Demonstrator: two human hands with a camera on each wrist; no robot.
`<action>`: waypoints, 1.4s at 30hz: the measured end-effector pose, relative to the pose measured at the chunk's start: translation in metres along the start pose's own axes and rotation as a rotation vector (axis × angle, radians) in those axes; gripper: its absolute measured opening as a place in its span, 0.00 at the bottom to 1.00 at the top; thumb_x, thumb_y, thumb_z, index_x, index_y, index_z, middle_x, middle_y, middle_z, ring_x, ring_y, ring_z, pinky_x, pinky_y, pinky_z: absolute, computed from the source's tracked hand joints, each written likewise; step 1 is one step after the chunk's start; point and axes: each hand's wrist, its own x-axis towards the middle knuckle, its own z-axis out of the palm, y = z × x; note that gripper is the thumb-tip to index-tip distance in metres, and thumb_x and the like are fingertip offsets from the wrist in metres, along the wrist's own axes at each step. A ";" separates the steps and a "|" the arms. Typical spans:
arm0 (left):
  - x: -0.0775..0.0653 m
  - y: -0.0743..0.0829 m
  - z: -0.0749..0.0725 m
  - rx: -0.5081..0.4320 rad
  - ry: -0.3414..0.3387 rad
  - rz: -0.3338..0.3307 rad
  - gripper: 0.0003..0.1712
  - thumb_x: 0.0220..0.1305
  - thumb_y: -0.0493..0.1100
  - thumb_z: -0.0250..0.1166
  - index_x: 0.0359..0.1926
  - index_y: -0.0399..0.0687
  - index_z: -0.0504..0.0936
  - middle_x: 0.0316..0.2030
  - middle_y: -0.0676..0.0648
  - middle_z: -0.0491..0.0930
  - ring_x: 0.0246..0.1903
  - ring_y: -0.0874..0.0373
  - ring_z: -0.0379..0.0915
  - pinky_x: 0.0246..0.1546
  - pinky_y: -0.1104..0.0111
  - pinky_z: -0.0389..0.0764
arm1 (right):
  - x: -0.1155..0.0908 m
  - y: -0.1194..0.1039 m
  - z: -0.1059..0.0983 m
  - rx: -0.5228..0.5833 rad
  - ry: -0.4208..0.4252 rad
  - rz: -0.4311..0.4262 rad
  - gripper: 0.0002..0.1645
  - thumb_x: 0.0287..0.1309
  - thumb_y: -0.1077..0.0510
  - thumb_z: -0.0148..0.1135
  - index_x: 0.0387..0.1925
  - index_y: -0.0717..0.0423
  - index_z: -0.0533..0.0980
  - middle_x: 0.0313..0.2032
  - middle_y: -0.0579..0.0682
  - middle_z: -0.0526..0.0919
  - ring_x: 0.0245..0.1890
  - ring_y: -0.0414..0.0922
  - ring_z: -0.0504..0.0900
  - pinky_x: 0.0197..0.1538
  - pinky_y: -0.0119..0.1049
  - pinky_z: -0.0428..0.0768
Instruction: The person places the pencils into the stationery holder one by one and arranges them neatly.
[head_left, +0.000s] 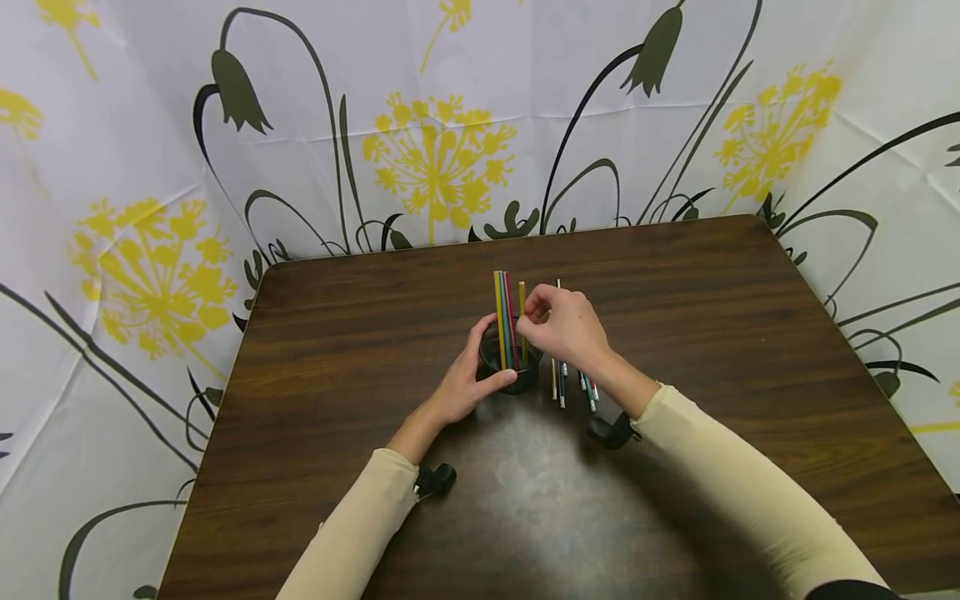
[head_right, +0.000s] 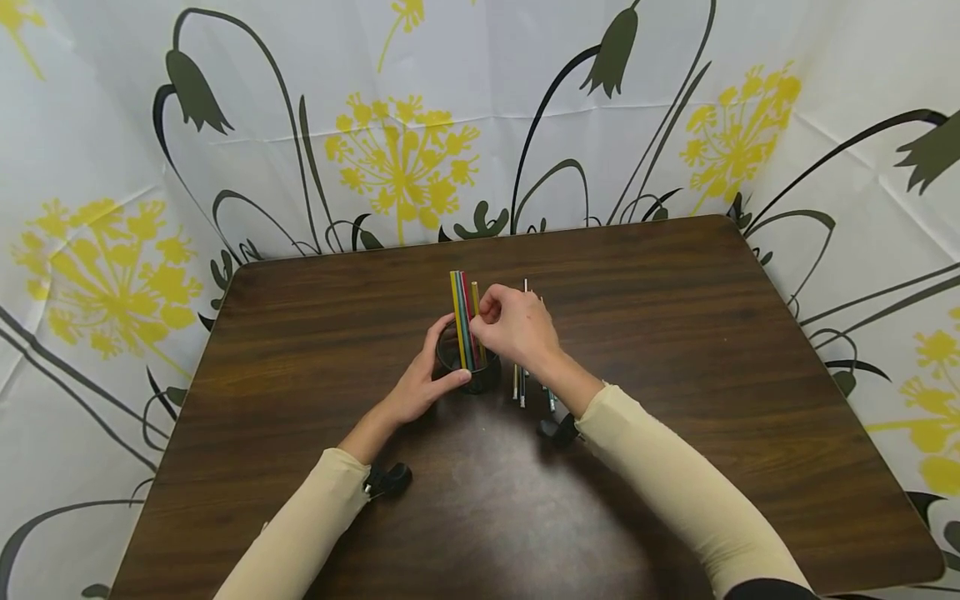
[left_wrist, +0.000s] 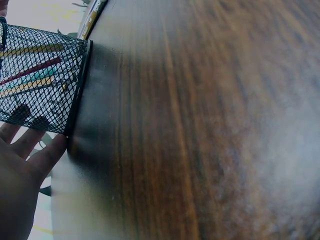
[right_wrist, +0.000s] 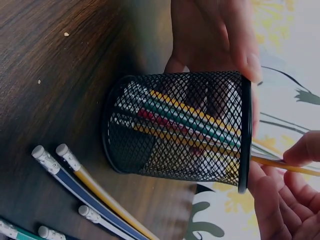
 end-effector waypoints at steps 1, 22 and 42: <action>0.000 -0.001 0.000 -0.001 0.001 0.001 0.49 0.67 0.50 0.65 0.76 0.71 0.41 0.68 0.46 0.62 0.62 0.51 0.65 0.63 0.48 0.64 | 0.000 -0.001 0.001 -0.001 0.007 0.005 0.03 0.51 0.56 0.64 0.29 0.50 0.78 0.26 0.43 0.81 0.25 0.39 0.78 0.29 0.36 0.74; -0.006 0.043 -0.004 -0.003 -0.013 -0.014 0.48 0.66 0.37 0.62 0.77 0.47 0.41 0.68 0.34 0.59 0.62 0.40 0.64 0.62 0.44 0.62 | 0.011 -0.003 0.011 -0.028 0.037 0.014 0.07 0.58 0.55 0.67 0.31 0.55 0.80 0.26 0.46 0.82 0.24 0.40 0.79 0.28 0.36 0.77; 0.001 0.002 0.000 -0.003 0.000 -0.015 0.51 0.66 0.41 0.64 0.77 0.67 0.39 0.69 0.43 0.60 0.61 0.47 0.66 0.62 0.47 0.64 | 0.015 -0.006 0.015 -0.081 0.005 0.060 0.06 0.59 0.56 0.66 0.34 0.56 0.80 0.25 0.46 0.82 0.22 0.41 0.78 0.25 0.35 0.76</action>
